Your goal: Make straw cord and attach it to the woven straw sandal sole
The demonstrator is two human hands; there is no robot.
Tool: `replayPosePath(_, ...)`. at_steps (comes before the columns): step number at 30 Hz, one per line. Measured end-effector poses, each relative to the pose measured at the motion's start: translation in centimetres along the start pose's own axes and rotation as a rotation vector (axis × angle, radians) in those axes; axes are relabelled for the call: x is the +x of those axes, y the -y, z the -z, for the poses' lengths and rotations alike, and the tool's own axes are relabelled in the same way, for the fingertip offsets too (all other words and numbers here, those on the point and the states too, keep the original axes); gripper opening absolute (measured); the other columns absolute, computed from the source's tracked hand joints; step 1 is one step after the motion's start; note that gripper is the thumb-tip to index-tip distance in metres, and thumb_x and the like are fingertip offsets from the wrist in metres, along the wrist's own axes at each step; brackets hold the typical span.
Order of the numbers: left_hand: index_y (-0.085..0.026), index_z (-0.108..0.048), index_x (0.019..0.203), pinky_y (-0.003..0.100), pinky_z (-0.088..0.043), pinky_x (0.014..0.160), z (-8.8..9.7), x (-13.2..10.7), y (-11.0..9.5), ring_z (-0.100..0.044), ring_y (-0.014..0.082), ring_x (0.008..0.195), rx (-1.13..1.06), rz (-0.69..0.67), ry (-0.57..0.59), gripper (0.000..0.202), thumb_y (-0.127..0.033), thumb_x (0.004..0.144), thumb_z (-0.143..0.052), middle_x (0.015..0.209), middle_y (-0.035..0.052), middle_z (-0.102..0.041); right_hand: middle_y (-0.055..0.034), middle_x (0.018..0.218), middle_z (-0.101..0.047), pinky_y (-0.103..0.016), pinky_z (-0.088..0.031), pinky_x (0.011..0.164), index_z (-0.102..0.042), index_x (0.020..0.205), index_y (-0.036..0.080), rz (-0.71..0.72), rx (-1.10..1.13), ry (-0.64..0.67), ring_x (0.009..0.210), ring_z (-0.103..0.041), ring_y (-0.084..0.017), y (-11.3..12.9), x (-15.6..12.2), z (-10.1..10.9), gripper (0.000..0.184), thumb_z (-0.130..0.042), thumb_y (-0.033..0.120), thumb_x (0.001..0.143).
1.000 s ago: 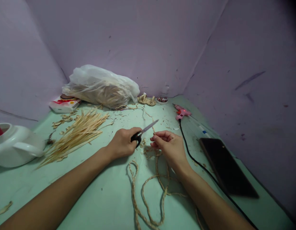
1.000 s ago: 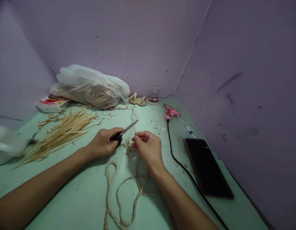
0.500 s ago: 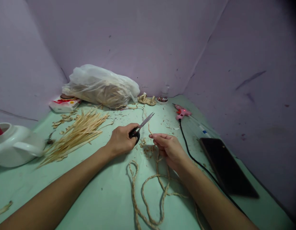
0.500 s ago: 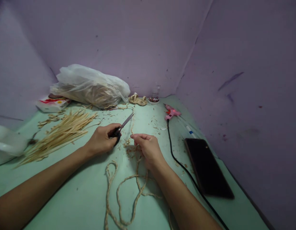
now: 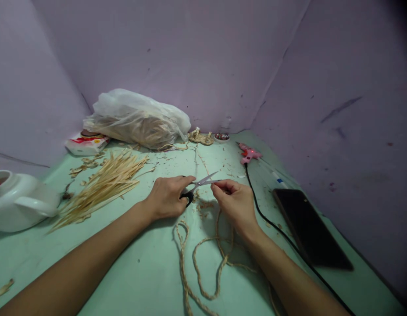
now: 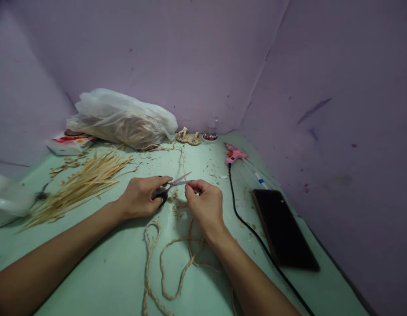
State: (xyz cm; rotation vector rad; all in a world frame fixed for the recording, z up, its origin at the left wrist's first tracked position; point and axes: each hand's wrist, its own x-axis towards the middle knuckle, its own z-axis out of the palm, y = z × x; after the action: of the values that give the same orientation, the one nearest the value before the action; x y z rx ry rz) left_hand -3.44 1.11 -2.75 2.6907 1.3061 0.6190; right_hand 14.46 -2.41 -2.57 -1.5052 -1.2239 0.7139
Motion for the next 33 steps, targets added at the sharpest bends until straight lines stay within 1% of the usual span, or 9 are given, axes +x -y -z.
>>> replayPosePath(6, -0.021, -0.055, 0.118, 0.027, -0.043, 0.06, -0.03, 0.08, 0.09, -0.062, 0.0186, 0.073, 0.04, -0.029, 0.016, 0.054, -0.017, 0.064, -0.048, 0.087, 0.0015, -0.069, 0.0003, 0.052, -0.06, -0.024, -0.035, 0.049, -0.066, 0.061, 0.015, -0.041, 0.059, 0.009, 0.048, -0.048, -0.012, 0.7, 0.11, 0.07, 0.016, -0.062, 0.031, 0.062)
replayPosePath(10, -0.023, -0.055, 0.117, 0.027, -0.043, 0.061, -0.05, 0.05, 0.18, -0.062, 0.0177, 0.071, 0.013, -0.03, 0.022, 0.054, -0.015, 0.064, -0.048, 0.084, 0.0, -0.069, 0.0008, 0.05, -0.058, -0.023, -0.033, 0.047, -0.065, 0.06, 0.015, -0.053, 0.09, 0.009, 0.047, -0.045, -0.011, 0.94, 0.08, 0.1, 0.016, -0.063, 0.031, 0.06)
replayPosePath(14, -0.025, -0.057, 0.112, 0.025, -0.044, 0.065, -0.14, -0.06, 0.32, -0.063, 0.0173, 0.076, -0.03, -0.043, 0.034, 0.05, -0.013, 0.065, -0.047, 0.085, -0.0013, -0.069, 0.0018, 0.049, -0.056, -0.022, -0.032, 0.046, -0.065, 0.059, 0.014, -0.119, 0.153, 0.026, 0.046, -0.043, -0.009, 1.03, 0.07, 0.14, 0.017, -0.065, 0.031, 0.058)
replayPosePath(17, -0.025, -0.058, 0.108, 0.024, -0.043, 0.066, -0.11, -0.08, 0.32, -0.064, 0.0167, 0.077, -0.065, -0.046, 0.039, 0.047, -0.011, 0.065, -0.046, 0.085, -0.0015, -0.069, 0.0017, 0.05, -0.056, -0.023, -0.032, 0.047, -0.065, 0.06, 0.014, -0.119, 0.165, 0.022, 0.047, -0.043, -0.009, 1.03, 0.1, 0.19, 0.018, -0.066, 0.031, 0.057)
replayPosePath(21, -0.023, -0.059, 0.104, 0.022, -0.041, 0.062, 0.14, 0.01, 0.26, -0.062, 0.0148, 0.07, -0.106, -0.055, 0.067, 0.046, -0.008, 0.063, -0.044, 0.078, -0.0017, -0.067, 0.0013, 0.05, -0.056, -0.023, -0.032, 0.046, -0.066, 0.062, 0.014, -0.103, 0.161, 0.02, 0.046, -0.042, -0.01, 0.89, 0.13, 0.17, 0.019, -0.066, 0.032, 0.057)
replayPosePath(26, -0.021, -0.061, 0.1, 0.022, -0.039, 0.059, 0.43, 0.23, 0.24, -0.056, 0.0129, 0.061, -0.15, -0.044, 0.089, 0.044, -0.007, 0.064, -0.042, 0.07, -0.0017, -0.063, 0.0011, 0.052, -0.057, -0.023, -0.033, 0.046, -0.068, 0.068, 0.013, -0.136, 0.207, 0.022, 0.045, -0.043, -0.009, 0.65, 0.12, 0.02, 0.022, -0.068, 0.033, 0.058)
replayPosePath(30, -0.02, -0.062, 0.1, 0.021, -0.039, 0.061, 0.36, 0.39, 0.3, -0.056, 0.0122, 0.064, -0.266, -0.018, 0.042, 0.04, -0.008, 0.066, -0.044, 0.074, -0.0015, -0.064, 0.0003, 0.054, -0.06, -0.024, -0.037, 0.05, -0.068, 0.067, 0.014, -0.169, 0.275, 0.02, 0.05, -0.049, -0.011, 0.61, 0.23, -0.05, 0.02, -0.07, 0.03, 0.055)
replayPosePath(33, -0.019, -0.063, 0.098, 0.021, -0.04, 0.06, -0.28, 0.6, 0.76, -0.055, 0.0123, 0.064, -0.36, 0.098, -0.058, 0.035, -0.012, 0.067, -0.048, 0.073, -0.0014, -0.064, 0.0015, 0.054, -0.06, -0.023, -0.037, 0.051, -0.068, 0.066, 0.015, -0.213, 0.366, 0.044, 0.05, -0.049, -0.01, 0.6, 0.36, -0.11, 0.02, -0.071, 0.028, 0.053)
